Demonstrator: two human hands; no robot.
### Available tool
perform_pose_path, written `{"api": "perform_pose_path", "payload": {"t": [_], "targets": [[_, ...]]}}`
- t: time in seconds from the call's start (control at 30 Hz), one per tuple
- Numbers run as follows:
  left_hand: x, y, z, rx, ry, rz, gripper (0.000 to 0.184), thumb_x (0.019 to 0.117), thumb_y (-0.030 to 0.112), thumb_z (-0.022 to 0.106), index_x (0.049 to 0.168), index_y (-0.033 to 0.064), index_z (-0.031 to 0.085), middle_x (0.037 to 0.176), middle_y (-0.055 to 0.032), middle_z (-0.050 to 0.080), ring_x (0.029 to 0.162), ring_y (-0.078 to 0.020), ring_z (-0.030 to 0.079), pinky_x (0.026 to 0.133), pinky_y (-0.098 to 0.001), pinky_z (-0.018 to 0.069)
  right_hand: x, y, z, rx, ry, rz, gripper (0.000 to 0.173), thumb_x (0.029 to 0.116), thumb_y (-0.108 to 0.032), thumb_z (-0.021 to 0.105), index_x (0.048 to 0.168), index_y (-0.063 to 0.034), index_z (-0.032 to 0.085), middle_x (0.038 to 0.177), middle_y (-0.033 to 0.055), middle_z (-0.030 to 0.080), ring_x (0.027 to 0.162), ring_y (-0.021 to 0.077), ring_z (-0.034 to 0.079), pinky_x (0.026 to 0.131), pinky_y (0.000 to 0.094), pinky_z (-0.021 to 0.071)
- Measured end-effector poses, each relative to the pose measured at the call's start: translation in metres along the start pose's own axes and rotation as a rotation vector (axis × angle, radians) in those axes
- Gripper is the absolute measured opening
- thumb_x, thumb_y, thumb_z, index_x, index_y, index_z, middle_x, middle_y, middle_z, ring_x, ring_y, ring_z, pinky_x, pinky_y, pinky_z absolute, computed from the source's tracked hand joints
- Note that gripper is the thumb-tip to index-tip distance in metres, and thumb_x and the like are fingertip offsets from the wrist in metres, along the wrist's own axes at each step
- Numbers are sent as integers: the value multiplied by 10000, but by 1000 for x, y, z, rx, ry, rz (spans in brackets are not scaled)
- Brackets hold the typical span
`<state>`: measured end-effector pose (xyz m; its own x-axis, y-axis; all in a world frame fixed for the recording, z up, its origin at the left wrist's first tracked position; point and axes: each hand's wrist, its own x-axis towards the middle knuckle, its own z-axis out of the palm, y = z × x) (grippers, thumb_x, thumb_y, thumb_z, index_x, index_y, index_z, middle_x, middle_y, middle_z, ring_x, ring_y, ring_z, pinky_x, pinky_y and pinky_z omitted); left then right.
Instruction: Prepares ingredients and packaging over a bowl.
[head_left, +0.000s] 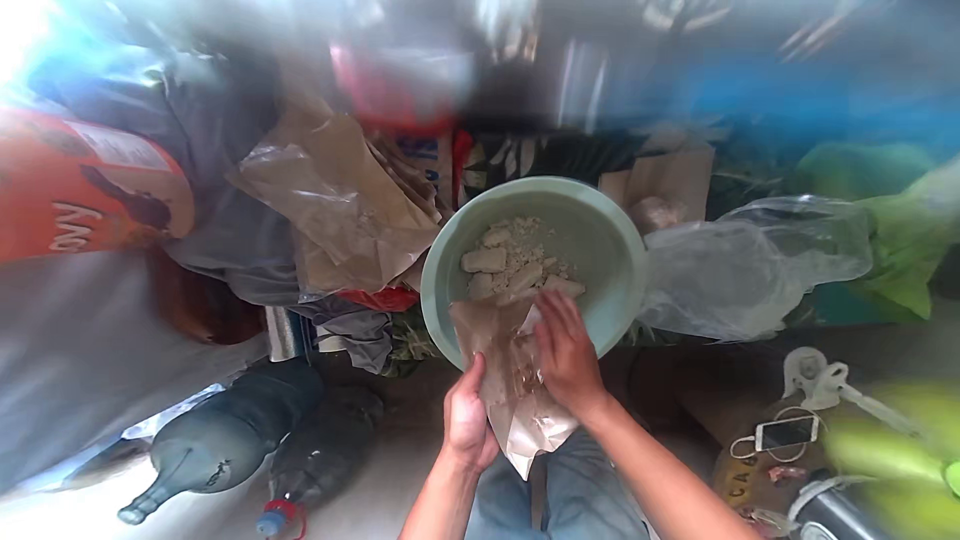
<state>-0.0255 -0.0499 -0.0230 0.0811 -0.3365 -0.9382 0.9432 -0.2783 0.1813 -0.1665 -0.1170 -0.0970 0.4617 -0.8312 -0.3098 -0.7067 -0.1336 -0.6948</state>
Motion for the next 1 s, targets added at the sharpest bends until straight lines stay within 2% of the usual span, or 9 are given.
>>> {"api": "perform_pose_path", "payload": {"t": [0.13, 0.2, 0.27, 0.37, 0.5, 0.57, 0.7, 0.83, 1.0], "targets": [[-5, -3, -1, -43, -113, 19, 476, 1126, 304, 226, 1298, 30, 575, 1142, -191, 703, 1061, -276, 703, 918, -472, 590, -3, -16, 3, 177, -179, -485, 629, 1098, -534, 233, 1465, -166, 587, 1561, 88, 518, 1510, 265, 396, 1259, 545, 318], [-9, 2, -4, -65, -121, 26, 499, 1137, 340, 227, 1377, 16, 522, 1225, -227, 675, 1136, -321, 683, 974, -524, 570, 14, 7, 1, 27, -205, -256, 505, 1106, -408, 264, 1484, -264, 567, 1586, 13, 485, 1520, 224, 360, 1242, 574, 275], [-8, 10, -6, -69, -101, 50, 500, 1137, 344, 235, 1378, 7, 513, 1225, -242, 672, 1131, -334, 686, 963, -534, 576, 33, 32, -7, 54, -68, 119, 515, 1119, -391, 267, 1460, -169, 582, 1537, 54, 535, 1458, 255, 449, 1196, 569, 361], [-4, 18, -16, -66, -122, 67, 479, 1134, 328, 248, 1382, 10, 508, 1225, -246, 670, 1130, -339, 686, 963, -537, 575, 39, 30, -21, 138, 63, 210, 537, 1119, -411, 259, 1396, -126, 619, 1407, 62, 633, 1325, 218, 571, 1103, 475, 474], [-1, 18, -18, 26, -95, 83, 405, 1130, 254, 313, 1387, -6, 486, 1189, -241, 687, 1093, -335, 702, 942, -526, 590, 23, 4, -29, 259, -205, 383, 492, 1070, -491, 445, 1253, -109, 696, 1021, 60, 744, 941, 169, 714, 861, 451, 592], [0, 18, -14, 187, 19, 171, 344, 1114, 205, 412, 1311, -41, 551, 1096, -223, 721, 1003, -303, 734, 893, -483, 621, 21, 1, -26, 365, -216, 407, 392, 1047, -437, 555, 1038, -91, 739, 820, 23, 710, 753, 116, 685, 725, 357, 594], [11, 33, -21, 453, 34, 488, 257, 1078, 125, 506, 1194, -57, 645, 1007, -173, 747, 922, -240, 748, 863, -409, 636, 19, -14, -21, 588, -61, 387, 254, 1027, -277, 628, 882, -90, 718, 696, -15, 687, 610, 69, 652, 575, 267, 566], [24, 82, -30, 602, -48, 791, 217, 1057, 85, 524, 1204, -31, 634, 1031, -90, 750, 949, -169, 736, 891, -368, 626, 41, -34, -20, 575, -70, 191, 253, 1044, -307, 603, 940, -101, 706, 714, -59, 659, 604, 4, 607, 560, 193, 532], [42, 167, -32, 327, -54, 973, 232, 1057, 152, 516, 1255, 82, 616, 1132, -73, 718, 1042, -198, 706, 933, -442, 598, 67, -28, -22, 216, -62, 209, 247, 1062, -274, 543, 1087, -137, 748, 741, -25, 683, 598, 93, 633, 545, 294, 553]]}}
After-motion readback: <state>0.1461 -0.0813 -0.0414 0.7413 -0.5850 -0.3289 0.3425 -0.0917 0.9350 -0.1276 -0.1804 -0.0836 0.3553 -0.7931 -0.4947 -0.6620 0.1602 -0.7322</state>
